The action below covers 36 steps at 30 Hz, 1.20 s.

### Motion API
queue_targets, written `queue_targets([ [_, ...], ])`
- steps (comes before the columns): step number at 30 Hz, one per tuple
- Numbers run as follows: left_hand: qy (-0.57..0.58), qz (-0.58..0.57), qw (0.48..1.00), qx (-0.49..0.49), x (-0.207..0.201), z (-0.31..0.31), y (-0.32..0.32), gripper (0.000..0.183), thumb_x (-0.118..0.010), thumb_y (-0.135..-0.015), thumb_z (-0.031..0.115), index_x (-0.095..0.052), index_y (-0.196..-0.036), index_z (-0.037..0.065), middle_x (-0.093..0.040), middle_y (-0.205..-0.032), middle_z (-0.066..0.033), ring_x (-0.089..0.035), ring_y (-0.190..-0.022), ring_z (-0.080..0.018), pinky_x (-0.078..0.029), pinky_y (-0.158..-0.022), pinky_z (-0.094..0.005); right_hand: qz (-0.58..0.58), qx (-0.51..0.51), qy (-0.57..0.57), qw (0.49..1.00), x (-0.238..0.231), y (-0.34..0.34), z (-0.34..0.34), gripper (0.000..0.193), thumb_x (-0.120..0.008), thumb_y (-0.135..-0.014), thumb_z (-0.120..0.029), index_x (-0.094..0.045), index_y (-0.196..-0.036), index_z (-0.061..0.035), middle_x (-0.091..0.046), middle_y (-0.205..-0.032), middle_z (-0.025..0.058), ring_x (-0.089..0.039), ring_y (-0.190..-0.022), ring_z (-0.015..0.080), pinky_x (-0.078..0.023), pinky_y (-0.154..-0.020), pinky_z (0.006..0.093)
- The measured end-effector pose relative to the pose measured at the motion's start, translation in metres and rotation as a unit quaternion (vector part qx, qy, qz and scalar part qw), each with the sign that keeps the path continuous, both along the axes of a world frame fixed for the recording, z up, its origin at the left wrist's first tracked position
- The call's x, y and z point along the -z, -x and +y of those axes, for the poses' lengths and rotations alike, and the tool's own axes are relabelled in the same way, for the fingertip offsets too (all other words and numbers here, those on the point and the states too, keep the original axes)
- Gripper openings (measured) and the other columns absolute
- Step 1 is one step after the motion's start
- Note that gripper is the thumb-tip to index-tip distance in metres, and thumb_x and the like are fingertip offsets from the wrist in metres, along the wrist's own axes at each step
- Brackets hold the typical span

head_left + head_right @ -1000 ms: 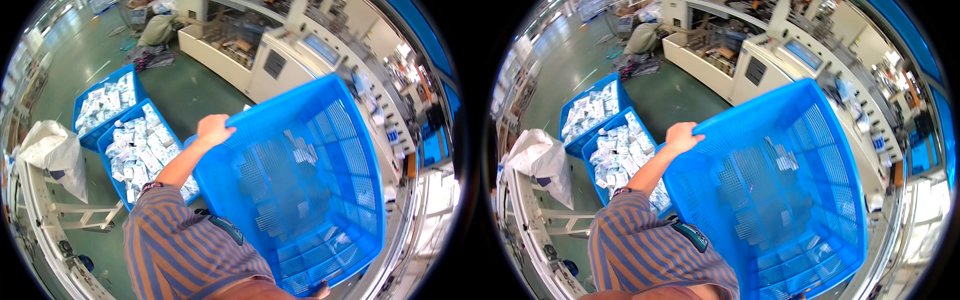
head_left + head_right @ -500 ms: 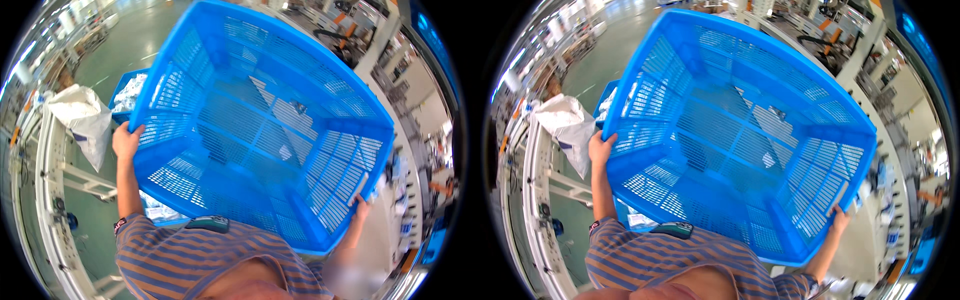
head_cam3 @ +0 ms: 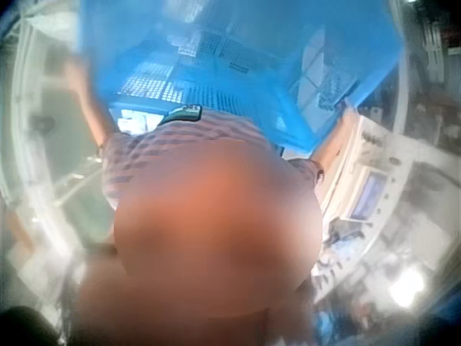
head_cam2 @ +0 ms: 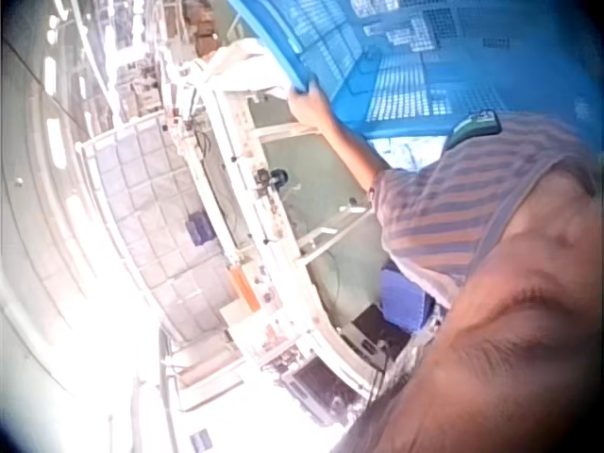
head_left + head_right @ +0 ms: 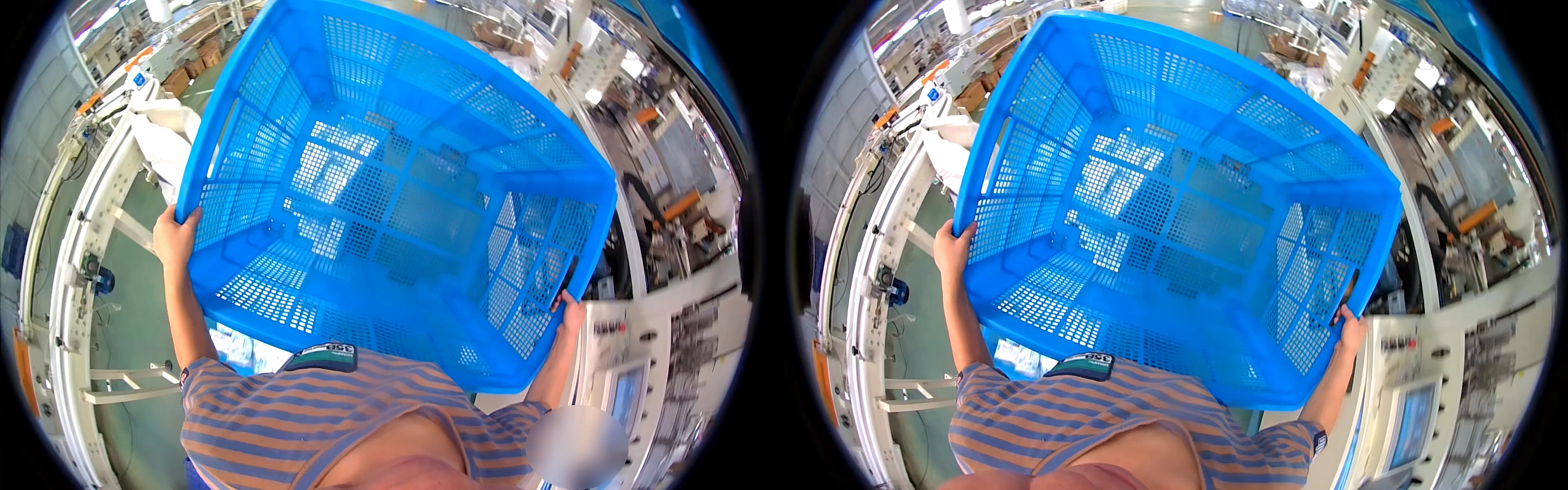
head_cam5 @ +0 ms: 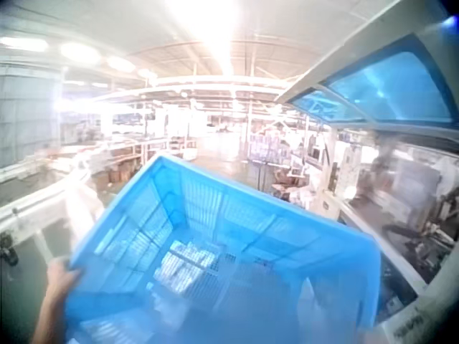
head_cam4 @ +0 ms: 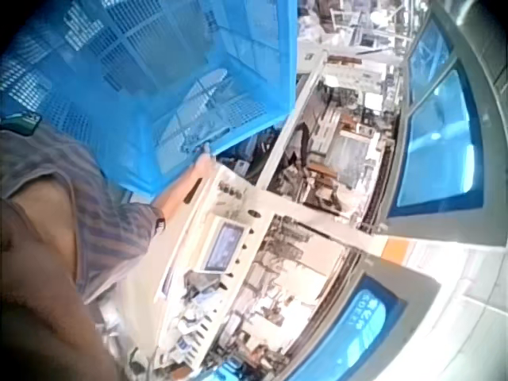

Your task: The person sorts small, individually wrapped medical packages from a blue crate onto a conveyor belt. They also handle a large grey plastic bag, placing it into a machine and interacting with a control panel. The person then returns to sorting the packages into the crate.

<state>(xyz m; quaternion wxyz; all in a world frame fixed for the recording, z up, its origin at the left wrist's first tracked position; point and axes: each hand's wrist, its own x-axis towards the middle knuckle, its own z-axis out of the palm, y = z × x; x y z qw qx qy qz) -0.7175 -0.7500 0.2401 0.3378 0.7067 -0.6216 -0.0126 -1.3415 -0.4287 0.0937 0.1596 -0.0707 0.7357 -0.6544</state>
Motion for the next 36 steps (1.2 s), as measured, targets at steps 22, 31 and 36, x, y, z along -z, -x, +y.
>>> queue_targets([
  [22,-0.05,0.013,0.996,-0.077,0.017,-0.329,0.298,0.033,-0.065,-0.069,0.036,-0.065,-0.087,0.008,-0.063,-0.072,-0.0114,-0.062,-0.072,-0.0279,-0.046,-0.065,-0.038,0.007,-0.136,-0.044,0.99,-0.002,0.372,-0.43,0.011,-0.056,-0.075,-0.007,-0.055,-0.066,-0.0006,-0.054,-0.058,0.0082,-0.05,-0.049,0.0151,-0.038,-0.046,0.0266],
  [31,-0.033,0.037,0.99,-0.131,0.052,-0.484,0.315,0.033,-0.065,-0.068,0.034,-0.065,-0.087,0.007,-0.064,-0.071,-0.0117,-0.062,-0.07,-0.0278,-0.047,-0.065,-0.037,0.047,-0.168,-0.057,0.983,-0.014,0.404,-0.676,0.014,-0.056,-0.076,-0.01,-0.055,-0.065,-0.0008,-0.054,-0.057,0.0076,-0.05,-0.047,0.0149,-0.038,-0.043,0.0259],
  [36,-0.05,0.05,0.986,-0.148,0.045,-0.566,0.316,0.033,-0.065,-0.068,0.035,-0.065,-0.086,0.007,-0.063,-0.07,-0.0124,-0.062,-0.069,-0.0277,-0.046,-0.064,-0.0365,0.018,-0.181,-0.043,0.982,-0.027,0.402,-0.779,0.012,-0.056,-0.076,-0.009,-0.055,-0.067,-0.0004,-0.053,-0.056,0.008,-0.05,-0.047,0.0149,-0.038,-0.042,0.0254],
])
